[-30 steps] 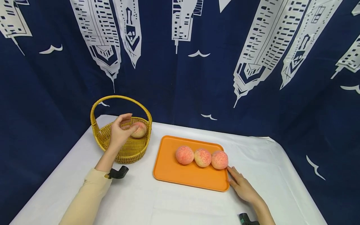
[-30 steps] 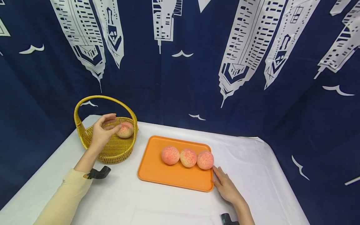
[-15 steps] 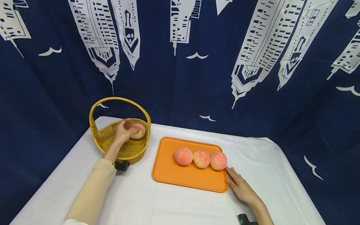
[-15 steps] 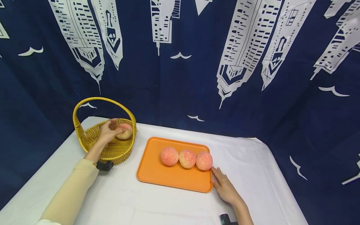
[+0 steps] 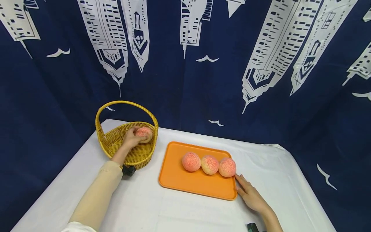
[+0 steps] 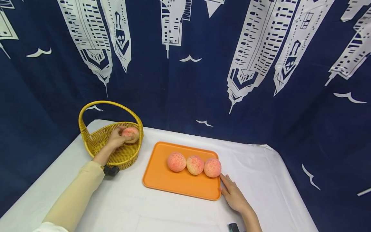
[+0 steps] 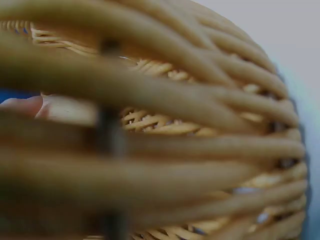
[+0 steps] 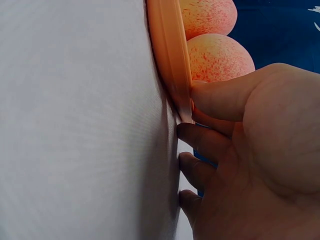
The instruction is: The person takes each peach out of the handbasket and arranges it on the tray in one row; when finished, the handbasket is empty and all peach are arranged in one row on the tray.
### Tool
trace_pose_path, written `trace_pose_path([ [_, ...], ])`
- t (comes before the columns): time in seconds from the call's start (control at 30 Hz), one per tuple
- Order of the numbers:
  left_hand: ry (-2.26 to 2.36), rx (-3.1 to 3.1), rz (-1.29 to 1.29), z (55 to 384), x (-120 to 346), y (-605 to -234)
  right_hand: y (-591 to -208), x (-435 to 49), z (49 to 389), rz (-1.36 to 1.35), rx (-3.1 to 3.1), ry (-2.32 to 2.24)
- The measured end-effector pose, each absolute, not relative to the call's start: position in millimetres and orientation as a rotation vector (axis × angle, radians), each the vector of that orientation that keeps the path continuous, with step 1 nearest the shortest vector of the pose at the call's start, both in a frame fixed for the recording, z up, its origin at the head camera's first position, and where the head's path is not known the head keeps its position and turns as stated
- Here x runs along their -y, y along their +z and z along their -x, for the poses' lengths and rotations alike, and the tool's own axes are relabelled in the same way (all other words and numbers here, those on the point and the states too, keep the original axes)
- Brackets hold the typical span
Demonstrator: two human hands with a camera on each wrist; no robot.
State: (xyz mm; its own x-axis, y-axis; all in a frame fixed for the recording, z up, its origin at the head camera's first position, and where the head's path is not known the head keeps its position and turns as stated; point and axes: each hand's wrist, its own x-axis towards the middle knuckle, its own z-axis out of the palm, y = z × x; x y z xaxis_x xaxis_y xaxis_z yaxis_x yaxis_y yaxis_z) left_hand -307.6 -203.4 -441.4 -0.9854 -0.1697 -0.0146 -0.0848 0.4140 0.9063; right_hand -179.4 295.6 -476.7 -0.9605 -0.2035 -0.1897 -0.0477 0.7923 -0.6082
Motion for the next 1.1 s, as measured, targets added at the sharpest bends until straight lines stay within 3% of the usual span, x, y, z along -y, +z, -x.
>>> trace_pose_path([
  [1.1,-1.381,2.672,-0.274,303.4,200.2,-443.1,-478.8,-298.2,178.3,0.256,-2.771,-0.937],
])
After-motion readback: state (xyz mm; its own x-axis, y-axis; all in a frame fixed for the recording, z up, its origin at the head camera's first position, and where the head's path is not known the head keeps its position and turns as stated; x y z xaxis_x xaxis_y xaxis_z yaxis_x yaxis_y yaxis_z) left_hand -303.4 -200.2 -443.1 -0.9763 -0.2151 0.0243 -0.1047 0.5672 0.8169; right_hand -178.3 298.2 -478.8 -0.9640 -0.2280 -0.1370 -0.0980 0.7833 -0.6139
